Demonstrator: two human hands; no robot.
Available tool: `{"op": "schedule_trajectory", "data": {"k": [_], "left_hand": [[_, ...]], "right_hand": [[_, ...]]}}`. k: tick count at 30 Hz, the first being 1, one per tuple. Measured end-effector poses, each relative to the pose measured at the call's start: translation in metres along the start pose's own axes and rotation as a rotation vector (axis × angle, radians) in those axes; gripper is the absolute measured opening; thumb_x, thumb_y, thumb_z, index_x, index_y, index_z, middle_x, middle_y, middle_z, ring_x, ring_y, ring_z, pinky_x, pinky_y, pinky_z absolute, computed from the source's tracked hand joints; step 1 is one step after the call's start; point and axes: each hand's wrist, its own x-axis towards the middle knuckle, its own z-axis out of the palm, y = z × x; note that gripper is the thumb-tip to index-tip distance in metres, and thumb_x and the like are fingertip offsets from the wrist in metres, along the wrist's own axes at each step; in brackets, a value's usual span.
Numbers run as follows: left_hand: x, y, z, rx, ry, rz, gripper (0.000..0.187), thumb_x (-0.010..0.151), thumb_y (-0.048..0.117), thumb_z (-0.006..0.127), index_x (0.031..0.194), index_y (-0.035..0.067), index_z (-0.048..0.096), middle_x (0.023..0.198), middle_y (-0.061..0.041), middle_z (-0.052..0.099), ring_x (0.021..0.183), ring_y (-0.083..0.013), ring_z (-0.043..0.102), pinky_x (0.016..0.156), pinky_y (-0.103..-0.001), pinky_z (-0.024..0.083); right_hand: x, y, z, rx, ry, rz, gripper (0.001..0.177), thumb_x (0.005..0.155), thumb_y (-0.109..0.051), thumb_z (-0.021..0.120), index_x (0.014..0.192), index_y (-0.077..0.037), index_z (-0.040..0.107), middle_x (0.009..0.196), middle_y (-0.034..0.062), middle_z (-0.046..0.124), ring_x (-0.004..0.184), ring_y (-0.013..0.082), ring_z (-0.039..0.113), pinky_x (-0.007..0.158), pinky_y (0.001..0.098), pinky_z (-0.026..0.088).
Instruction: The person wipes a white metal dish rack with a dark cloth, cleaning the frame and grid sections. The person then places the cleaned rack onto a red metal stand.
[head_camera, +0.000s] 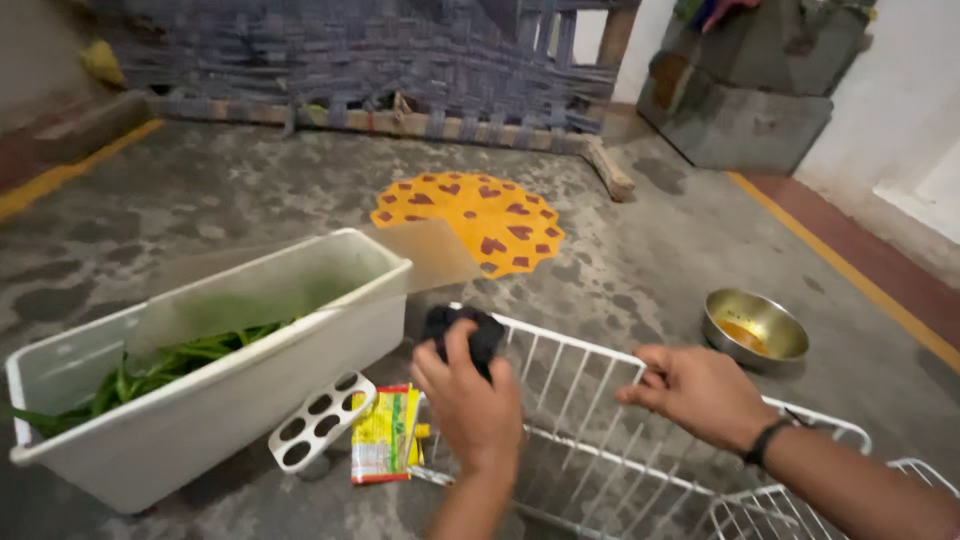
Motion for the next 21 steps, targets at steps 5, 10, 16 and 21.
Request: {"op": "schedule_trajectory", "data": {"k": [5,10,16,21], "left_hand": [[-0.044,-0.048,-0.006,0.227,-0.252,-0.069,0.05,0.066,0.019,0.075,0.114,0.015,0.063,0.108,-0.022,0.051,0.112,-0.0471,0.048,0.096,-0.059,0.042],[-0.071,-0.075,-0.022,0.167,-0.422,-0.168,0.057,0.064,0.015,0.076,0.119,0.018,0.063,0.111,-0.023,0.05,0.112,-0.0457,0.051,0.096,-0.054,0.045],[-0.025,0.011,0.0,-0.15,-0.176,0.089,0.049,0.073,0.014,0.073,0.121,0.014,0.062,0.121,-0.023,0.053,0.112,-0.0455,0.054,0.093,-0.053,0.047],[-0.021,0.039,0.002,-0.02,-0.219,0.261,0.052,0.067,0.023,0.08,0.117,0.019,0.066,0.114,-0.021,0.055,0.106,-0.0437,0.054,0.085,-0.054,0.048]], "right_hand": [[0.0,0.007,0.0,-0.006,-0.009,0.003,0.057,0.079,-0.049,0.081,0.067,-0.006,0.045,0.053,0.0076,0.05,0.053,0.0253,0.049,0.057,0.04,0.044],[0.001,0.01,0.002,0.017,0.032,-0.066,0.053,0.076,-0.047,0.081,0.067,-0.009,0.047,0.053,0.0064,0.053,0.052,0.0246,0.053,0.056,0.0408,0.045],[-0.001,0.005,0.003,-0.009,0.015,-0.047,0.052,0.075,-0.046,0.082,0.066,-0.008,0.048,0.053,0.0073,0.054,0.052,0.027,0.054,0.056,0.0412,0.045],[-0.007,0.002,0.005,0.02,0.013,-0.076,0.053,0.073,-0.043,0.084,0.066,-0.007,0.046,0.053,0.0092,0.052,0.051,0.0276,0.052,0.054,0.0419,0.043]]}}
